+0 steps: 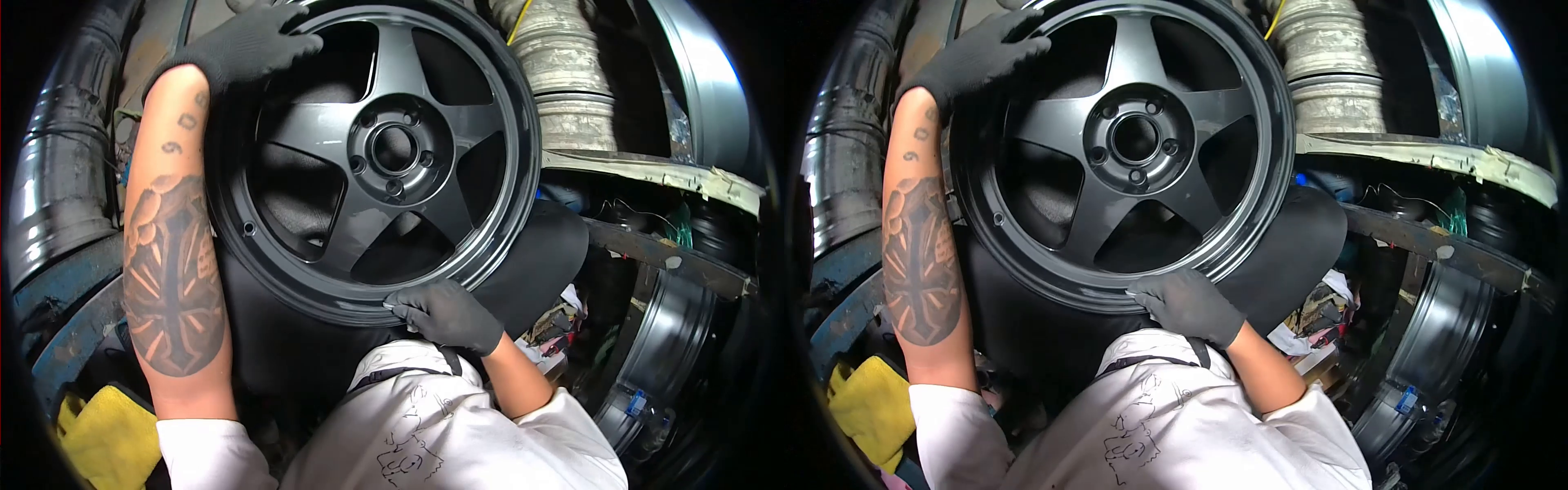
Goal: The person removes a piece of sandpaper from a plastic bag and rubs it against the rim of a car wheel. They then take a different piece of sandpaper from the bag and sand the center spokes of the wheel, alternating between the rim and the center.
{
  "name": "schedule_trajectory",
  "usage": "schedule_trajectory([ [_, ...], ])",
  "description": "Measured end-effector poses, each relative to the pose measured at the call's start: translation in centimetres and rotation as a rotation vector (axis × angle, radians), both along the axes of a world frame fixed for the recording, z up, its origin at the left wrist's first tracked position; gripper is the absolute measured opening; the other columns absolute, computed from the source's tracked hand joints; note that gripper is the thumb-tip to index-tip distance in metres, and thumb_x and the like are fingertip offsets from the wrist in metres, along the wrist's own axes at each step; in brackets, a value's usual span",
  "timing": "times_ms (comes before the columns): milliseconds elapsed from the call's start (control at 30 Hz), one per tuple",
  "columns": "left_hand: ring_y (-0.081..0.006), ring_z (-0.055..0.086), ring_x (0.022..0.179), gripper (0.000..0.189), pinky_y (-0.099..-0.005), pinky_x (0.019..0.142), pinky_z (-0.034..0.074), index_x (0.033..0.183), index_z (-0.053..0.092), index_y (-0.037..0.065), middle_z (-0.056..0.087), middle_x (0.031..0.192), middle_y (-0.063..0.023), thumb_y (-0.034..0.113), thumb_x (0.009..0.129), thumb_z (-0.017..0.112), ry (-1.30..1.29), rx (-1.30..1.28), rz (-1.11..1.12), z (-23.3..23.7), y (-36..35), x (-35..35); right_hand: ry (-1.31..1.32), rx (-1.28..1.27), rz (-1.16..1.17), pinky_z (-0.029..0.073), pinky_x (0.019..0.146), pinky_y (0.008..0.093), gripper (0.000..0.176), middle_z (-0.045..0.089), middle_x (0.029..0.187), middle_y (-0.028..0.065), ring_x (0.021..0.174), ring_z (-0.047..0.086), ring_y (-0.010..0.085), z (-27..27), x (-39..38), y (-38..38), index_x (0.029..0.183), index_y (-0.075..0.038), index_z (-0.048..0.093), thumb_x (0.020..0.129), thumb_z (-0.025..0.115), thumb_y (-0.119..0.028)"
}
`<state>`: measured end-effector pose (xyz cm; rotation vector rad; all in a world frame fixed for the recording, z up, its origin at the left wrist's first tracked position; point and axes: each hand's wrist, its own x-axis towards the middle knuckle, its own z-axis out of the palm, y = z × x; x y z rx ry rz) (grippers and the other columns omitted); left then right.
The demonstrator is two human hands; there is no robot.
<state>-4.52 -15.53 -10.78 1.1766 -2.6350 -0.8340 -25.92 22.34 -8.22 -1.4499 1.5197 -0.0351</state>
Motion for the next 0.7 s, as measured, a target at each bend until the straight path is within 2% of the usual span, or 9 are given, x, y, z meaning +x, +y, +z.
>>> schedule_trajectory([
  [67,-0.0327,0.057,0.134,0.070,-0.0399,0.116,0.042,0.149,0.053,0.007,0.057,0.146,-0.0185,0.053,0.097,0.066,-0.064,0.041,0.065,2.9,2.6,-0.8,-0.069,0.151,-0.106,0.056,0.068,0.0405,0.024,0.075,0.089,0.0142,0.072,0.073,0.0312,1.2,-1.2,0.0,0.115,-0.009,0.076,0.102,0.064,-0.025],
  [100,-0.0331,0.056,0.135,0.071,-0.0402,0.116,0.042,0.149,0.053,0.008,0.057,0.146,-0.0189,0.054,0.097,0.066,-0.094,0.086,0.049,3.4,2.6,-0.5,0.151,0.136,0.085,0.057,0.070,0.0413,0.025,0.076,0.092,0.0142,0.075,0.073,0.0333,2.1,-2.0,-0.5,0.117,-0.010,0.076,0.100,0.067,-0.027],
  [233,-0.0340,0.053,0.139,0.075,-0.0415,0.117,0.041,0.152,0.051,0.010,0.055,0.150,-0.0197,0.058,0.096,0.066,-0.076,0.192,0.098,4.3,1.9,0.0,0.031,-0.280,0.119,0.058,0.072,0.0413,0.026,0.076,0.093,0.0138,0.078,0.074,0.0314,-0.2,0.6,0.5,0.115,-0.012,0.077,0.102,0.064,-0.030],
  [367,-0.0339,0.055,0.137,0.076,-0.0416,0.115,0.043,0.152,0.051,0.011,0.056,0.148,-0.0203,0.059,0.095,0.066,-0.095,0.084,0.076,3.1,2.0,-0.4,-0.018,-0.081,-0.008,0.058,0.072,0.0427,0.027,0.075,0.087,0.0125,0.077,0.073,0.0327,0.7,-0.5,0.7,0.116,-0.012,0.075,0.104,0.061,-0.031],
  [400,-0.0337,0.056,0.136,0.076,-0.0416,0.115,0.043,0.152,0.051,0.011,0.057,0.147,-0.0204,0.059,0.095,0.066,-0.109,0.070,0.073,2.6,2.4,-0.2,0.146,0.070,0.005,0.057,0.078,0.0489,0.025,0.074,0.095,0.0163,0.087,0.071,0.0389,1.7,-1.4,0.5,0.105,-0.012,0.075,0.102,0.059,-0.030],
  [467,-0.0333,0.057,0.135,0.075,-0.0413,0.114,0.044,0.151,0.051,0.011,0.058,0.146,-0.0204,0.059,0.096,0.066,-0.121,0.070,0.101,3.4,2.5,-0.1,0.213,0.127,0.100,0.056,0.073,0.0504,0.023,0.072,0.089,0.0156,0.083,0.070,0.0397,2.3,-1.2,-0.4,0.098,-0.010,0.071,0.101,0.058,-0.028],
  [567,-0.0314,0.061,0.129,0.065,-0.0403,0.111,0.046,0.149,0.054,0.013,0.061,0.141,-0.0202,0.053,0.099,0.064,-0.073,0.125,0.039,3.6,1.6,-0.4,-0.011,-0.216,0.104,0.053,0.073,0.0517,0.022,0.071,0.086,0.0170,0.081,0.069,0.0410,-1.0,3.1,-0.4,0.095,-0.007,0.064,0.102,0.056,-0.027],
  [667,-0.0293,0.064,0.122,0.059,-0.0387,0.107,0.048,0.148,0.056,0.014,0.065,0.134,-0.0185,0.048,0.101,0.064,-0.025,0.193,0.025,4.2,1.7,-0.2,-0.091,0.045,-0.003,0.053,0.074,0.0527,0.023,0.069,0.086,0.0187,0.081,0.068,0.0419,-0.3,2.3,-0.8,0.095,-0.006,0.064,0.102,0.056,-0.027],
  [700,-0.0285,0.065,0.120,0.057,-0.0380,0.106,0.049,0.148,0.056,0.014,0.066,0.132,-0.0176,0.047,0.101,0.064,-0.011,0.231,0.032,4.1,2.2,0.1,-0.040,-0.037,0.014,0.052,0.074,0.0537,0.025,0.069,0.085,0.0186,0.081,0.067,0.0421,0.0,1.2,0.0,0.095,-0.005,0.064,0.103,0.055,-0.027],
])
